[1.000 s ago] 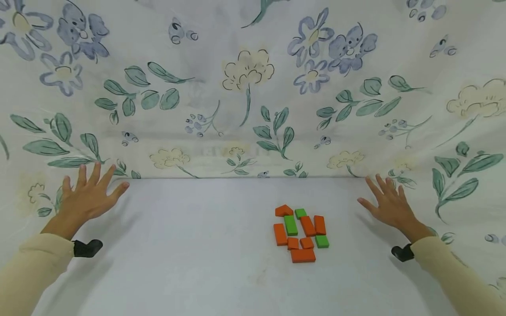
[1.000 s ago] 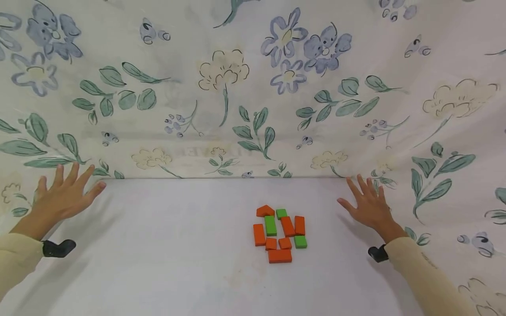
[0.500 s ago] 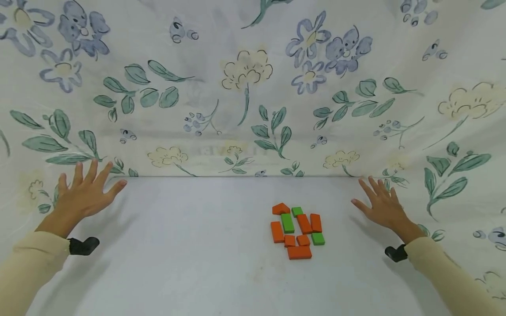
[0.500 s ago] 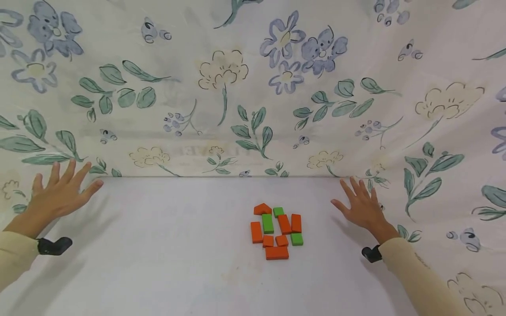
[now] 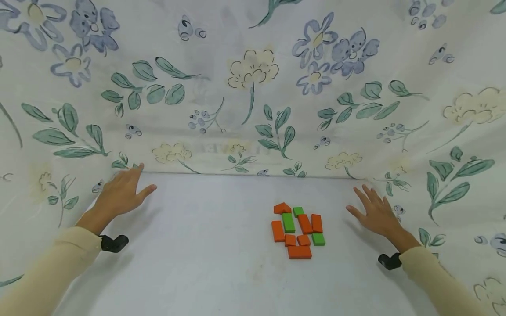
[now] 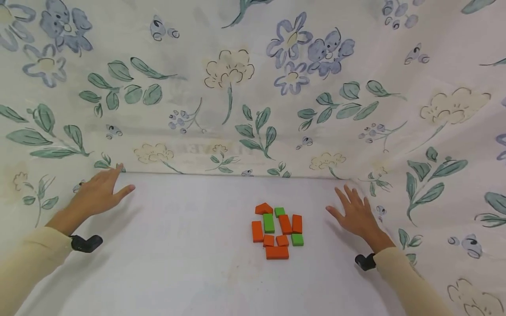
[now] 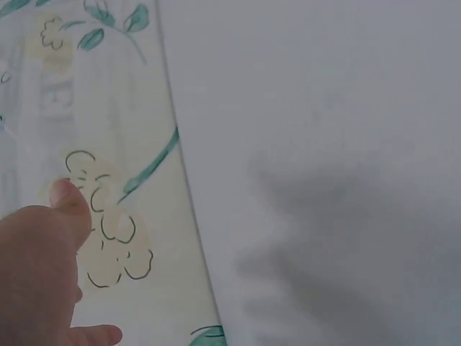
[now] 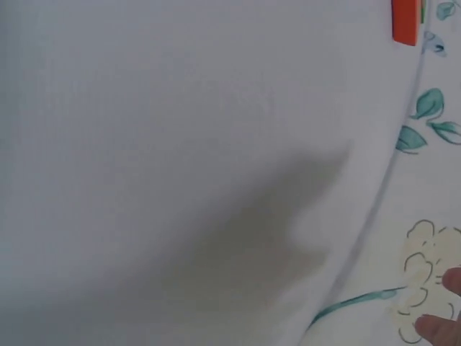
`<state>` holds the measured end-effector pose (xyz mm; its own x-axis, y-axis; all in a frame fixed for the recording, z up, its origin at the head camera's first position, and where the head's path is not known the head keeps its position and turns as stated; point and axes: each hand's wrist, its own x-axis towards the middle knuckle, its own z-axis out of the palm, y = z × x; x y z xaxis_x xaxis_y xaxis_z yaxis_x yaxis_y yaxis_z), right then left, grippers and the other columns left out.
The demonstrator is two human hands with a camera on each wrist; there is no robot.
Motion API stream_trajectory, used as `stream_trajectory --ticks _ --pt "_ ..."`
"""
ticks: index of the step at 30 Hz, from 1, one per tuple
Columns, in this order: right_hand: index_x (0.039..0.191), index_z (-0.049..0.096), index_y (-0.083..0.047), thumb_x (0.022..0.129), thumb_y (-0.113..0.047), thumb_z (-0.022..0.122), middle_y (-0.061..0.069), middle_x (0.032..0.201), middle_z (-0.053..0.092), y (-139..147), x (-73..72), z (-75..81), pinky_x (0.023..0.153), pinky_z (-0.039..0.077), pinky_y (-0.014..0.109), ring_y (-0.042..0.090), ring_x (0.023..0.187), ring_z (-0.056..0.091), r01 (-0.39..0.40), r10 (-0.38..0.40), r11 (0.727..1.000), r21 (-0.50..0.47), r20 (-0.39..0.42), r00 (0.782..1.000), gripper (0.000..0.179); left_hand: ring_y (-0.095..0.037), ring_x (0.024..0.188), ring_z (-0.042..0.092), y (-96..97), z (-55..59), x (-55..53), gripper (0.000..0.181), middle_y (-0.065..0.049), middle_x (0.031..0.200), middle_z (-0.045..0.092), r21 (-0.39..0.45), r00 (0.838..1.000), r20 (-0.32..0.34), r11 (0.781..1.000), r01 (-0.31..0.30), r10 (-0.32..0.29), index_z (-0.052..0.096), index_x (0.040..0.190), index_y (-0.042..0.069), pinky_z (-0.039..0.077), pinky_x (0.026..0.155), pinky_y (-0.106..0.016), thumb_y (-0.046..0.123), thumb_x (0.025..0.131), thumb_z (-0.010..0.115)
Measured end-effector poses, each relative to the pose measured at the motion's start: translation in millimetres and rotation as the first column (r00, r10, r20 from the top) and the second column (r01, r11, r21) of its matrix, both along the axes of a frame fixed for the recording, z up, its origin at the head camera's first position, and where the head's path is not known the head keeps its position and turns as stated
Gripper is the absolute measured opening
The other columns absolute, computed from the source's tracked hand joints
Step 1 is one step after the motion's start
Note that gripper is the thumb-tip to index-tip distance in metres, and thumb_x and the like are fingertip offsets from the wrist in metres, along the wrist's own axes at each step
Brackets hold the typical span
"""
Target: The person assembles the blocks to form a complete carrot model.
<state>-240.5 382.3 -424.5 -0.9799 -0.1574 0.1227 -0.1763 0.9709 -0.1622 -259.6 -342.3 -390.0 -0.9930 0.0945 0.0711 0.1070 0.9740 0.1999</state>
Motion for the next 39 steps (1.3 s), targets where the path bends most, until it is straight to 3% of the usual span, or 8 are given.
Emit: stream_trajectory --ticks 7,11,16,22,27,30,34,39 --pt "0.155 0.028 -0.002 0.099 -0.055 0.052 0.033 0.160 0.021 -9.9 6.7 -6.7 0.108 0.015 0.078 0.058 0.143 0.020 -0.020 0.019 0.999 -0.041 -0.045 0.999 0.081 -0.058 0.140 0.023 35.2 -11.5 1.7 0.084 -0.035 0.156 0.026 0.050 0.999 0.023 0.998 0.031 -0.032 0.016 0.158 0.000 0.022 0.109 -0.073 0.050 0.101 0.051" --pt "0.152 0.035 -0.001 0.097 -0.047 0.061 0.033 0.156 0.029 -24.3 13.5 -12.4 0.107 0.023 0.075 0.058 0.141 0.028 -0.069 0.058 0.992 -0.102 -0.103 0.993 0.076 -0.055 0.137 0.032 61.8 -23.1 7.1 0.072 -0.032 0.152 0.036 0.075 0.995 0.017 0.993 0.094 -0.096 0.029 0.155 0.000 0.027 0.110 -0.069 0.041 0.101 0.054" --pt "0.149 0.040 -0.001 0.095 -0.040 0.067 0.032 0.153 0.037 -46.7 19.6 -17.1 0.105 0.033 0.071 0.055 0.138 0.036 -0.135 0.111 0.978 -0.158 -0.149 0.983 0.071 -0.051 0.135 0.040 91.1 -34.0 5.9 0.064 -0.029 0.149 0.044 0.105 0.986 -0.010 0.981 0.164 -0.164 0.038 0.151 0.002 0.033 0.108 -0.066 0.038 0.101 0.055" --pt "0.148 0.042 -0.003 0.094 -0.034 0.069 0.028 0.153 0.037 -69.9 22.2 -9.1 0.104 0.037 0.068 0.050 0.137 0.041 -0.173 0.147 0.969 -0.177 -0.150 0.978 0.068 -0.048 0.135 0.042 119.0 -32.5 1.6 0.060 -0.026 0.149 0.045 0.182 0.980 -0.016 0.963 0.200 -0.200 0.041 0.150 0.005 0.035 0.108 -0.064 0.036 0.101 0.057" --pt "0.147 0.044 -0.005 0.096 -0.030 0.067 0.022 0.153 0.040 -89.3 22.7 -6.3 0.106 0.038 0.065 0.044 0.140 0.039 -0.208 0.202 0.941 -0.268 -0.050 0.978 0.061 -0.044 0.136 0.044 138.6 -28.3 4.8 0.056 -0.023 0.148 0.047 0.272 0.974 0.010 0.938 0.217 -0.228 0.047 0.147 0.006 0.038 0.108 -0.061 0.036 0.101 0.058" --pt "0.145 0.047 -0.003 0.097 -0.026 0.066 0.021 0.149 0.046 -99.9 23.8 -5.5 0.106 0.040 0.063 0.042 0.138 0.042 -0.223 0.237 0.914 -0.338 0.001 0.971 0.056 -0.042 0.136 0.045 155.8 -27.9 7.6 0.055 -0.021 0.148 0.049 0.319 0.962 0.012 0.913 0.253 -0.271 0.049 0.146 0.006 0.039 0.109 -0.059 0.036 0.101 0.058" --pt "0.140 0.052 -0.002 0.097 -0.024 0.066 0.020 0.142 0.054 -108.5 23.6 -2.6 0.104 0.042 0.061 0.041 0.133 0.048 -0.248 0.269 0.897 -0.365 0.006 0.963 0.051 -0.039 0.137 0.045 180.7 -29.4 9.7 0.055 -0.018 0.148 0.050 0.358 0.941 0.002 0.879 0.314 -0.337 0.049 0.146 0.006 0.039 0.110 -0.057 0.037 0.101 0.059" --pt "0.135 0.057 0.000 0.097 -0.019 0.066 0.019 0.136 0.060 -110.9 21.1 -1.8 0.102 0.045 0.059 0.039 0.128 0.054 -0.300 0.321 0.875 -0.381 -0.008 0.947 0.043 -0.038 0.138 0.045 207.8 -27.4 13.4 0.054 -0.017 0.148 0.051 0.370 0.925 0.000 0.859 0.354 -0.381 0.051 0.145 0.007 0.039 0.111 -0.055 0.036 0.100 0.060"
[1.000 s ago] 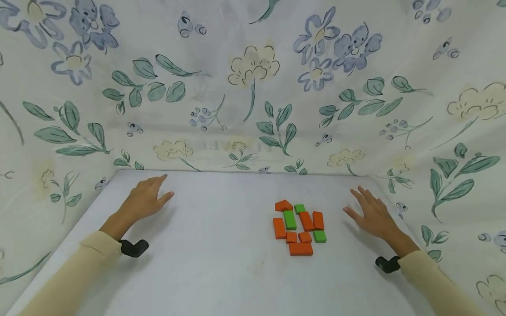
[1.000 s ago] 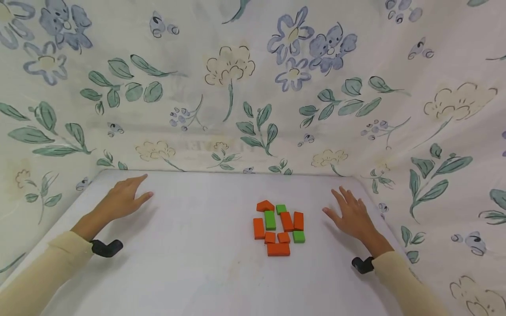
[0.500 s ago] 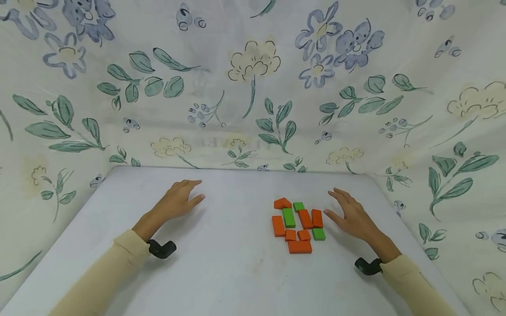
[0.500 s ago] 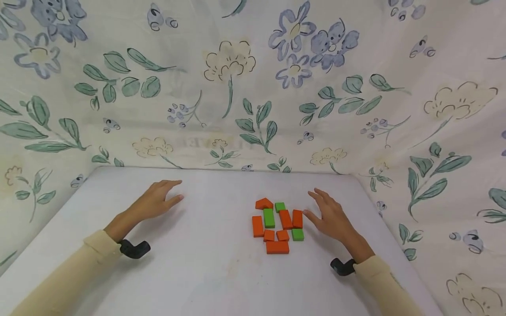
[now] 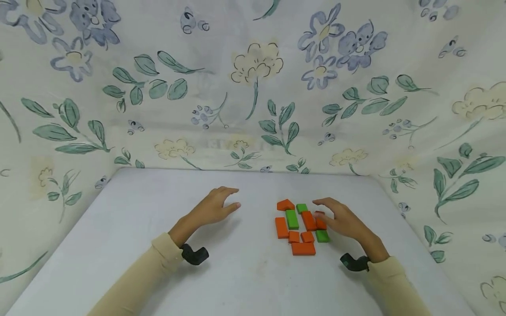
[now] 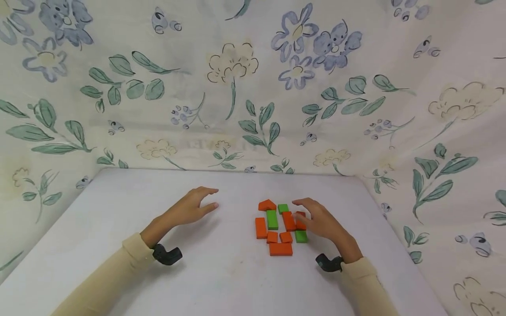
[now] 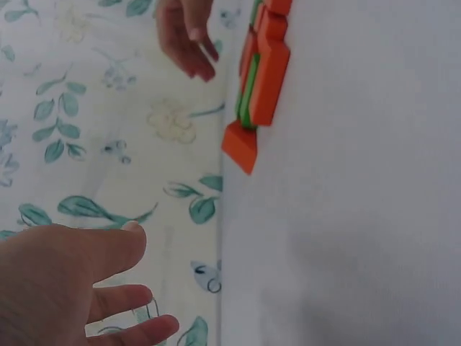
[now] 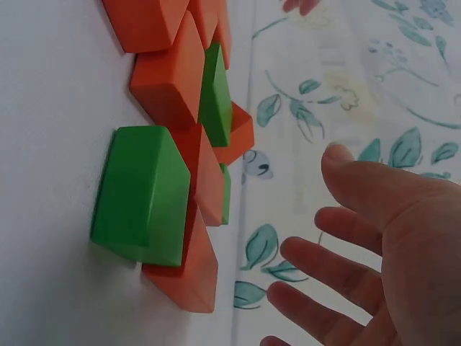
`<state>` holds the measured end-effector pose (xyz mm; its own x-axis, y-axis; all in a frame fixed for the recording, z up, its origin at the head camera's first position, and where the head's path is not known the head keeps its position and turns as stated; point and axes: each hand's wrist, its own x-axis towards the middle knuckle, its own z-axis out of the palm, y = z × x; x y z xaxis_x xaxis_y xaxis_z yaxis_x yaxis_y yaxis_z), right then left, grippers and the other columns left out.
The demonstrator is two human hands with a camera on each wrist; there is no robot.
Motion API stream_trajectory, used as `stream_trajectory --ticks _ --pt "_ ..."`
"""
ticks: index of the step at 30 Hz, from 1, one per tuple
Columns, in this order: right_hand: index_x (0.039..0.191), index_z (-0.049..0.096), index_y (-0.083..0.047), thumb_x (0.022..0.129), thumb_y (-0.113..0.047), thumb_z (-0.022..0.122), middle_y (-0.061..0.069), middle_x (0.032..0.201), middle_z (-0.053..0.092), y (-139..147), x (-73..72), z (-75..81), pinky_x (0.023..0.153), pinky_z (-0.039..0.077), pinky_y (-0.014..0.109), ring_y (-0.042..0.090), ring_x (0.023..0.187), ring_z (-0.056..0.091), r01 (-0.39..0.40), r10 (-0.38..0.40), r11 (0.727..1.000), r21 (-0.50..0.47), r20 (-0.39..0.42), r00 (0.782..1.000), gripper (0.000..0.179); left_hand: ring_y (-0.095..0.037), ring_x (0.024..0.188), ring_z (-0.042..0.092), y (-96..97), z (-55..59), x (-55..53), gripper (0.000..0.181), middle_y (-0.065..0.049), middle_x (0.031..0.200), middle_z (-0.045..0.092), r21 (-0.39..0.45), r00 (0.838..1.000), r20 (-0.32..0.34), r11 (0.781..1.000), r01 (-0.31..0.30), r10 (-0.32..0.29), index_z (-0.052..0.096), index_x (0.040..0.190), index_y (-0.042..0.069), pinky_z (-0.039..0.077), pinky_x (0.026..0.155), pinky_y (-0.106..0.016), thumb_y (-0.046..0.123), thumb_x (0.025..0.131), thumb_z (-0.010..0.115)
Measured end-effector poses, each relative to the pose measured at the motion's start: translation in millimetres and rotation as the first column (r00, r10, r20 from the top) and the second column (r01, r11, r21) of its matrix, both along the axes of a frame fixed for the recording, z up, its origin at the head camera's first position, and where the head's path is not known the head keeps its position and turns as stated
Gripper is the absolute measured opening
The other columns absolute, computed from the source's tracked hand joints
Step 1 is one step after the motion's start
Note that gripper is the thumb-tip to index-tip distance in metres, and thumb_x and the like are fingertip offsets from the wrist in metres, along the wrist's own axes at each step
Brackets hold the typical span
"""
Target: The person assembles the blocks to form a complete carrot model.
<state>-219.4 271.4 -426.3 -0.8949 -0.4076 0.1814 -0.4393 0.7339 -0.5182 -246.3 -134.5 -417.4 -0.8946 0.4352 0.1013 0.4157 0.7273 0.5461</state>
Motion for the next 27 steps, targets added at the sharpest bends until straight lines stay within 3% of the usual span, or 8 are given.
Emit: stream_trajectory --ticks 7,16,19,21,24,27 --pt "0.130 0.060 -0.001 0.096 -0.016 0.068 0.017 0.130 0.064 0.3 -0.5 -4.1 0.101 0.048 0.056 0.037 0.123 0.058 -0.016 0.016 1.000 -0.012 0.040 0.999 0.038 -0.036 0.135 0.049 39.1 -2.8 7.1 0.054 -0.016 0.145 0.053 -0.018 0.999 0.002 0.999 0.049 -0.048 0.054 0.143 0.008 0.042 0.109 -0.054 0.036 0.097 0.064" --pt "0.130 0.063 -0.004 0.092 -0.018 0.072 0.011 0.116 0.067 -3.0 -3.5 -5.0 0.092 0.054 0.045 0.023 0.101 0.059 -0.069 0.064 0.995 0.069 0.066 0.996 0.041 -0.025 0.122 0.054 89.0 -13.3 12.6 0.059 -0.008 0.132 0.059 -0.041 0.988 0.098 0.992 0.120 -0.116 0.059 0.134 0.008 0.048 0.103 -0.044 0.047 0.092 0.069" --pt "0.132 0.062 -0.004 0.092 -0.020 0.073 0.013 0.124 0.065 -3.0 -3.4 -6.4 0.097 0.052 0.048 0.026 0.109 0.059 -0.055 0.047 0.994 0.092 0.084 0.995 0.045 -0.023 0.119 0.054 103.5 -20.0 15.7 0.068 -0.007 0.131 0.059 -0.067 0.983 0.124 0.987 0.143 -0.134 0.059 0.135 0.009 0.049 0.101 -0.041 0.055 0.087 0.072" --pt "0.134 0.060 -0.003 0.091 -0.021 0.073 0.018 0.132 0.062 -2.5 -3.1 -8.1 0.102 0.048 0.054 0.036 0.121 0.057 -0.050 0.041 0.994 0.099 0.090 0.995 0.048 -0.022 0.118 0.054 111.3 -25.0 17.9 0.074 -0.008 0.132 0.058 -0.088 0.982 0.126 0.985 0.150 -0.138 0.057 0.137 0.009 0.049 0.101 -0.040 0.059 0.084 0.073" --pt "0.138 0.057 -0.001 0.091 -0.024 0.073 0.022 0.142 0.056 -0.6 -4.4 -12.2 0.108 0.039 0.060 0.046 0.137 0.045 -0.049 0.039 0.995 0.089 0.110 0.993 0.054 -0.022 0.117 0.054 118.9 -32.8 19.7 0.082 -0.010 0.133 0.056 -0.121 0.986 0.098 0.982 0.146 -0.134 0.055 0.140 0.008 0.049 0.101 -0.039 0.061 0.081 0.075" --pt "0.141 0.054 -0.002 0.093 -0.028 0.071 0.022 0.148 0.051 2.7 -5.7 -17.1 0.111 0.033 0.062 0.048 0.144 0.034 -0.055 0.042 0.994 0.089 0.145 0.988 0.057 -0.023 0.119 0.053 121.7 -39.5 21.6 0.084 -0.011 0.135 0.054 -0.142 0.989 0.068 0.980 0.143 -0.135 0.053 0.142 0.007 0.047 0.103 -0.040 0.059 0.080 0.077"
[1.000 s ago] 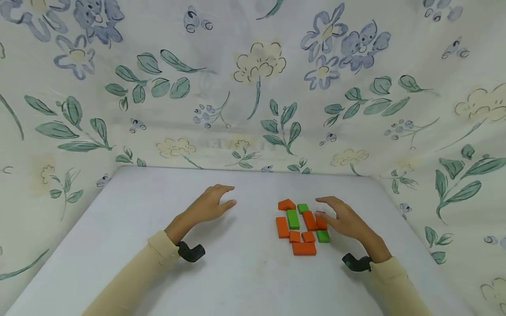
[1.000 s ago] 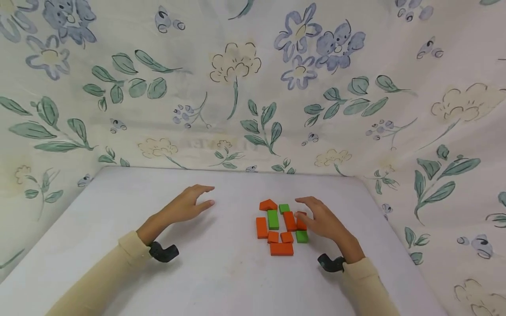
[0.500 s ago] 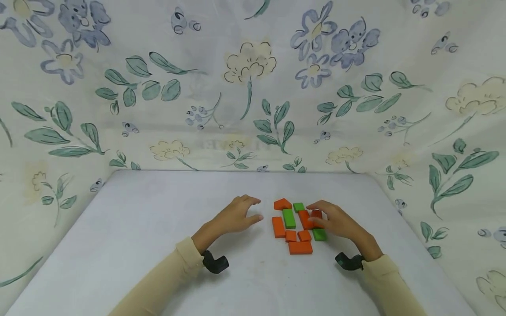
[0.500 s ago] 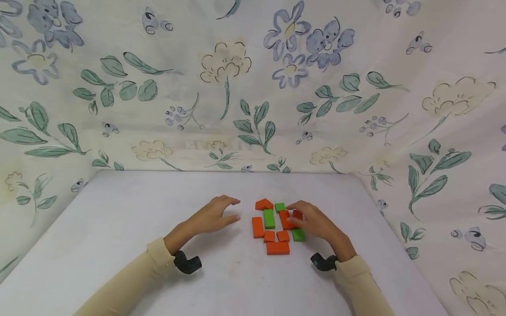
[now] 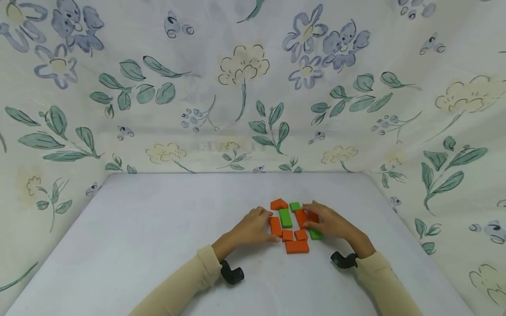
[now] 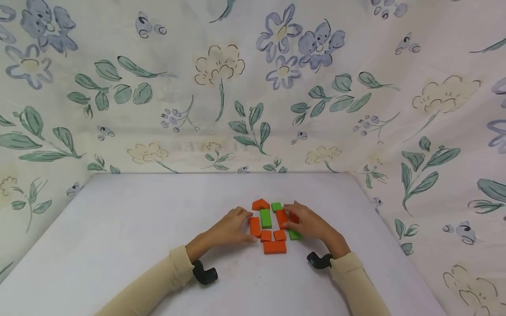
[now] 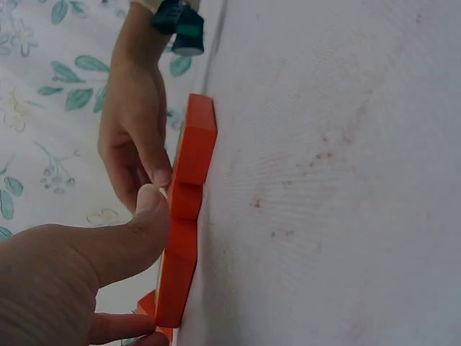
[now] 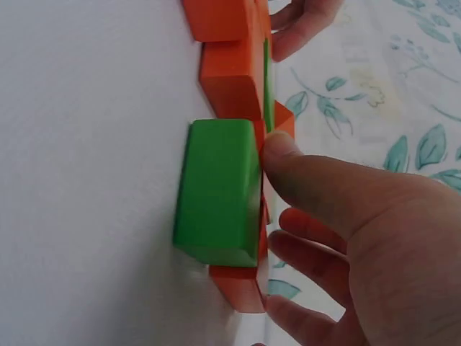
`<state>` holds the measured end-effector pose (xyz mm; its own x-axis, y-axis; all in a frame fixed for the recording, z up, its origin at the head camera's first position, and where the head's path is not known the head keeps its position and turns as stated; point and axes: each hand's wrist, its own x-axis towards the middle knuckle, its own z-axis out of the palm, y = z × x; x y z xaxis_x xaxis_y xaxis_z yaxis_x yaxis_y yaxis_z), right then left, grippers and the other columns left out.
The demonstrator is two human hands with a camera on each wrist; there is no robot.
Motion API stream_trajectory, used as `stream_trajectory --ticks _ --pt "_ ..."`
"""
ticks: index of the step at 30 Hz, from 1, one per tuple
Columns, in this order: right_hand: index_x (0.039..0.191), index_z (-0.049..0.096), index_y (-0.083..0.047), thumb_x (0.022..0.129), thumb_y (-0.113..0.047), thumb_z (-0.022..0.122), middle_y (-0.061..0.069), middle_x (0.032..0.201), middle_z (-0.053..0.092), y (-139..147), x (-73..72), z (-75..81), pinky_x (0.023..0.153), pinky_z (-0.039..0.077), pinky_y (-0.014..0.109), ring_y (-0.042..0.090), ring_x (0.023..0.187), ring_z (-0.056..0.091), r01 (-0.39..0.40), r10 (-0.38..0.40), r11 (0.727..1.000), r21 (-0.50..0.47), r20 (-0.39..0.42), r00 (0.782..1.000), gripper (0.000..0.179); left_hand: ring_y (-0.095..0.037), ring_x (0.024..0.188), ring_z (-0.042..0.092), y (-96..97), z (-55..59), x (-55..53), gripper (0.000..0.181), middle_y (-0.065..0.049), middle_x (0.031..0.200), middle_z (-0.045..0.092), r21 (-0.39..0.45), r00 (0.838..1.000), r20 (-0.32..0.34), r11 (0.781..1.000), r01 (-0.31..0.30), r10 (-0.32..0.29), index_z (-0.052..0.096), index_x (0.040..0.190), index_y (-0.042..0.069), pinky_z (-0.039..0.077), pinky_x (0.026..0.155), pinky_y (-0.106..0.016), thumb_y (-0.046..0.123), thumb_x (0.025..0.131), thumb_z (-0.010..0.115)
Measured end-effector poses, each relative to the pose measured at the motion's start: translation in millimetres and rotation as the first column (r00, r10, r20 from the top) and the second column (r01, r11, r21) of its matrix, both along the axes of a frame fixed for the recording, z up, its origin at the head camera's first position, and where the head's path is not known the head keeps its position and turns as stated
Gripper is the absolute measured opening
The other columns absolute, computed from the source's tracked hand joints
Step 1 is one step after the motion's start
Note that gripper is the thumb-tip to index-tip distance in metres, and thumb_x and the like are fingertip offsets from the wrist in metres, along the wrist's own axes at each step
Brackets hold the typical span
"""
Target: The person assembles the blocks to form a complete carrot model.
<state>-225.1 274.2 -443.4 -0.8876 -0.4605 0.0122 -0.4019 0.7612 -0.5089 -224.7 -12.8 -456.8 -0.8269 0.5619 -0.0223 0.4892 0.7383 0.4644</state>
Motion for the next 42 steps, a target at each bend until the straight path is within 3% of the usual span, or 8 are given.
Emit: stream_trajectory --ticks 4,10,16,23,33,37,42 --pt "0.143 0.052 -0.003 0.094 -0.029 0.070 0.020 0.150 0.049 3.1 -1.4 -2.7 0.112 0.033 0.062 0.048 0.145 0.033 -0.033 0.032 0.999 0.010 0.028 0.999 0.058 -0.023 0.121 0.050 -1.5 -4.3 0.7 0.081 -0.010 0.137 0.052 0.009 0.999 -0.029 1.000 0.023 -0.022 0.051 0.143 0.008 0.044 0.105 -0.041 0.053 0.081 0.078" --pt "0.142 0.053 -0.002 0.092 -0.024 0.072 0.020 0.143 0.056 5.4 -3.4 0.2 0.110 0.038 0.060 0.043 0.136 0.047 -0.076 0.076 0.997 0.001 0.005 0.997 0.057 -0.025 0.123 0.048 -2.6 -4.8 -1.0 0.074 -0.010 0.136 0.053 0.046 0.997 -0.062 0.998 0.037 -0.034 0.052 0.142 0.007 0.043 0.104 -0.042 0.047 0.085 0.076" --pt "0.142 0.052 0.000 0.092 -0.024 0.073 0.016 0.137 0.059 1.8 -5.7 -1.9 0.106 0.043 0.055 0.032 0.123 0.055 -0.080 0.080 0.997 -0.016 0.029 0.996 0.059 -0.023 0.119 0.049 -5.3 -8.9 -1.3 0.067 -0.008 0.132 0.055 0.065 0.998 -0.064 0.998 0.022 -0.017 0.055 0.138 0.009 0.043 0.102 -0.042 0.044 0.085 0.076" --pt "0.144 0.049 -0.001 0.092 -0.023 0.073 0.017 0.140 0.056 -2.9 -5.8 -6.5 0.105 0.044 0.055 0.032 0.124 0.054 -0.060 0.060 0.998 0.008 0.016 0.998 0.062 -0.022 0.124 0.048 -17.4 -5.7 -2.7 0.065 -0.005 0.134 0.054 0.097 1.000 -0.022 0.995 0.002 0.000 0.054 0.139 0.011 0.045 0.106 -0.041 0.044 0.086 0.075" --pt "0.144 0.050 -0.003 0.091 -0.023 0.073 0.017 0.140 0.056 -1.8 -0.5 -10.3 0.104 0.044 0.058 0.034 0.124 0.053 -0.022 0.022 0.999 0.026 0.012 1.000 0.061 -0.021 0.123 0.051 -85.2 8.3 -2.9 0.065 -0.001 0.128 0.060 0.111 1.000 -0.005 0.994 -0.015 0.016 0.058 0.134 0.012 0.047 0.104 -0.043 0.047 0.083 0.078" --pt "0.144 0.050 -0.003 0.090 -0.025 0.074 0.016 0.138 0.057 -0.4 -1.1 -13.2 0.101 0.047 0.055 0.029 0.117 0.054 -0.017 0.017 1.000 0.025 -0.002 1.000 0.063 -0.022 0.123 0.049 -119.8 13.7 -1.2 0.064 0.000 0.128 0.060 0.122 0.999 0.002 0.991 -0.049 0.049 0.058 0.133 0.013 0.046 0.103 -0.045 0.045 0.083 0.078" --pt "0.144 0.049 -0.002 0.090 -0.025 0.074 0.017 0.139 0.056 1.2 -2.9 -13.8 0.102 0.047 0.055 0.031 0.120 0.056 -0.031 0.032 0.999 0.026 -0.034 0.999 0.064 -0.027 0.123 0.050 -154.1 14.6 0.2 0.061 -0.004 0.128 0.060 0.147 0.996 -0.019 0.986 -0.082 0.086 0.059 0.134 0.010 0.045 0.103 -0.050 0.039 0.083 0.078"
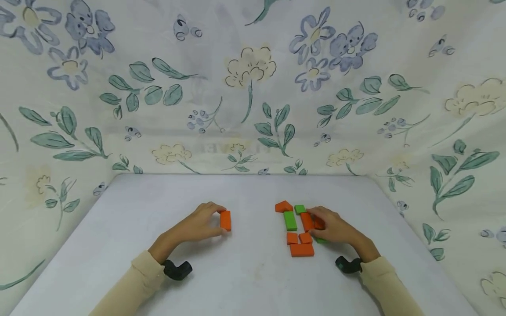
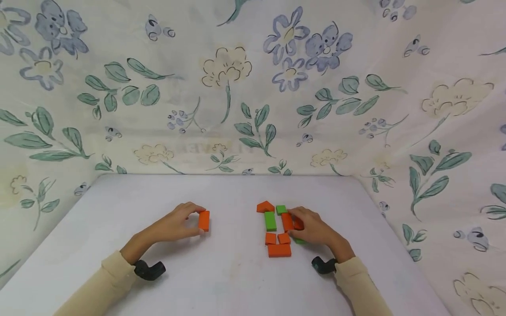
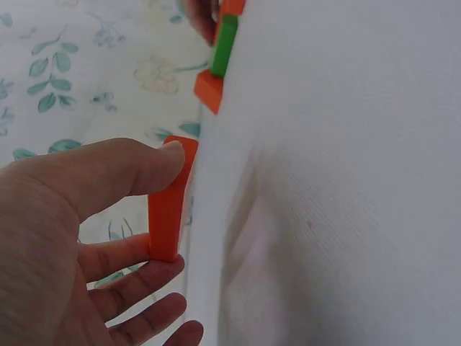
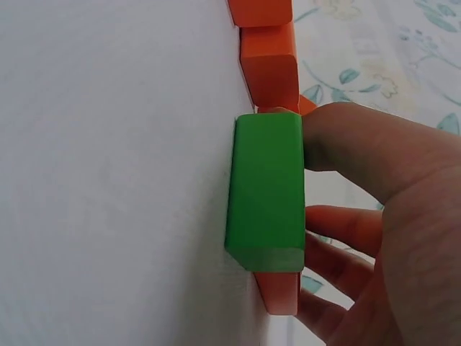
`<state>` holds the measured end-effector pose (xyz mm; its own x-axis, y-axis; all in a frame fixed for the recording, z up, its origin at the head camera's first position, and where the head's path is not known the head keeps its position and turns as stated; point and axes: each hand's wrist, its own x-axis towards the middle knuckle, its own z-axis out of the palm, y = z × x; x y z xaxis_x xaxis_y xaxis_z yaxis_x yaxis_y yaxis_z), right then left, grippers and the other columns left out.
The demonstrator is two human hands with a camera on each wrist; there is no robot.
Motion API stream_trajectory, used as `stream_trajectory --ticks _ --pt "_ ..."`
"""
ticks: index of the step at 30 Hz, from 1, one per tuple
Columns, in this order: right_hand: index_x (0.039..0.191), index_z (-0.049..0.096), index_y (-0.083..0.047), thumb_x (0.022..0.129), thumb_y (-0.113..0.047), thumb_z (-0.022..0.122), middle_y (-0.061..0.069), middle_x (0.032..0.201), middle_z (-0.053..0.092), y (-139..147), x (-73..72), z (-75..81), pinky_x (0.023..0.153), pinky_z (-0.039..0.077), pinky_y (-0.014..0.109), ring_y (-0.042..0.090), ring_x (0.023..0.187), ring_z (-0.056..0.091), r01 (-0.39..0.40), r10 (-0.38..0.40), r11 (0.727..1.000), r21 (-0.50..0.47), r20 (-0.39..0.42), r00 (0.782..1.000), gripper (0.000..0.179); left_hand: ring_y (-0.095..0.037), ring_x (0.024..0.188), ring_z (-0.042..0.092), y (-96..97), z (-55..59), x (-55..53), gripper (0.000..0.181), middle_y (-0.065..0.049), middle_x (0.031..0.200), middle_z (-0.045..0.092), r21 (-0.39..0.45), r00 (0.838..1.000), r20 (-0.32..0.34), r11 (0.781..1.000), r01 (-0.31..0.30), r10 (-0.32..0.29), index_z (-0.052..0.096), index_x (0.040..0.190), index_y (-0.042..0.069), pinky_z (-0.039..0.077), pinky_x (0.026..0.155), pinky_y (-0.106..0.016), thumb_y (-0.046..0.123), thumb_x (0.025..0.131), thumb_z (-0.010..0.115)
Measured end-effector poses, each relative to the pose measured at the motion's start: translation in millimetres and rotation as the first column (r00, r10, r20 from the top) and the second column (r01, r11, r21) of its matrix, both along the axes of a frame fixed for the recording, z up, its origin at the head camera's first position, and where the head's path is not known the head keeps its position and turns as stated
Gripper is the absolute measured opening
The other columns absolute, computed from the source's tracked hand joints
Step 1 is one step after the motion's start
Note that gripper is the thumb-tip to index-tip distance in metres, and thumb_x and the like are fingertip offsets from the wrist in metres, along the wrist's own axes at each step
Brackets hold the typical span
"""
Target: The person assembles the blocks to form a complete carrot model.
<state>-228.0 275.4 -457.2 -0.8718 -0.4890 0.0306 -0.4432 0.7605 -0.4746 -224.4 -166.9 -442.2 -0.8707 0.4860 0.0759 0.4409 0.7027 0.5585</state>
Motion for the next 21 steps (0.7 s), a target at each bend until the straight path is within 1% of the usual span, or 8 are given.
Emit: stream_trajectory --ticks 2,4,7,10,12,16,18,21 --pt "0.143 0.049 -0.001 0.090 -0.024 0.074 0.018 0.139 0.055 -0.4 -0.5 0.1 0.102 0.047 0.056 0.033 0.122 0.055 -0.009 0.009 1.000 -0.001 -0.013 1.000 0.063 -0.028 0.122 0.050 -8.9 -6.4 0.1 0.061 -0.005 0.128 0.061 0.003 1.000 -0.009 1.000 -0.014 0.014 0.059 0.133 0.010 0.044 0.103 -0.052 0.038 0.083 0.078" --pt "0.143 0.049 0.000 0.090 -0.024 0.073 0.019 0.139 0.054 -0.4 -0.2 0.4 0.102 0.047 0.057 0.035 0.123 0.055 -0.013 0.013 1.000 -0.002 -0.019 1.000 0.063 -0.027 0.123 0.050 -13.8 -15.2 0.3 0.061 -0.005 0.130 0.060 0.009 1.000 -0.006 1.000 -0.030 0.030 0.059 0.133 0.011 0.043 0.105 -0.051 0.039 0.083 0.079" --pt "0.142 0.049 0.002 0.090 -0.025 0.073 0.021 0.137 0.054 0.5 1.3 1.0 0.101 0.047 0.058 0.036 0.122 0.056 -0.024 0.024 1.000 0.000 -0.032 0.999 0.064 -0.026 0.124 0.049 -16.1 -29.7 1.4 0.061 -0.003 0.131 0.059 0.018 0.999 -0.018 0.999 -0.047 0.047 0.058 0.134 0.015 0.041 0.105 -0.052 0.044 0.084 0.078" --pt "0.142 0.049 0.002 0.090 -0.026 0.073 0.021 0.137 0.055 2.2 3.1 0.9 0.101 0.046 0.059 0.038 0.122 0.055 -0.026 0.026 1.000 -0.003 -0.034 0.999 0.064 -0.025 0.125 0.048 -14.7 -38.9 3.4 0.061 -0.001 0.132 0.058 0.025 0.996 -0.063 0.998 -0.064 0.065 0.057 0.135 0.019 0.039 0.104 -0.051 0.046 0.084 0.077" --pt "0.141 0.050 0.001 0.090 -0.026 0.073 0.021 0.137 0.055 1.8 3.1 0.8 0.101 0.046 0.060 0.038 0.122 0.055 -0.028 0.028 1.000 -0.013 -0.032 0.999 0.063 -0.026 0.123 0.048 -14.3 -41.1 5.4 0.061 -0.002 0.130 0.058 0.033 0.992 -0.105 0.997 -0.069 0.072 0.058 0.135 0.019 0.039 0.103 -0.052 0.044 0.084 0.077" --pt "0.140 0.051 -0.001 0.090 -0.026 0.074 0.020 0.136 0.056 0.1 1.5 0.6 0.101 0.046 0.060 0.037 0.121 0.055 -0.022 0.021 0.999 -0.034 -0.039 0.999 0.060 -0.026 0.120 0.050 -14.4 -39.8 8.1 0.061 -0.003 0.127 0.059 0.043 0.983 -0.172 0.997 -0.065 0.071 0.058 0.136 0.017 0.039 0.101 -0.050 0.041 0.083 0.078" --pt "0.139 0.052 -0.002 0.089 -0.024 0.074 0.019 0.136 0.057 -0.4 1.0 0.1 0.101 0.046 0.060 0.036 0.121 0.055 -0.010 0.009 0.999 -0.041 -0.035 0.999 0.059 -0.025 0.119 0.050 -14.7 -39.8 7.8 0.062 -0.003 0.127 0.059 0.040 0.981 -0.183 0.998 -0.057 0.064 0.058 0.137 0.017 0.039 0.100 -0.050 0.041 0.084 0.078" --pt "0.138 0.052 -0.001 0.089 -0.024 0.075 0.020 0.136 0.057 -0.3 0.3 -2.0 0.101 0.046 0.060 0.036 0.121 0.055 -0.001 0.000 0.999 -0.041 -0.028 1.000 0.059 -0.024 0.120 0.050 -15.4 -41.4 6.5 0.063 -0.003 0.129 0.059 0.031 0.982 -0.182 0.998 -0.053 0.057 0.058 0.139 0.017 0.040 0.100 -0.050 0.042 0.084 0.077"
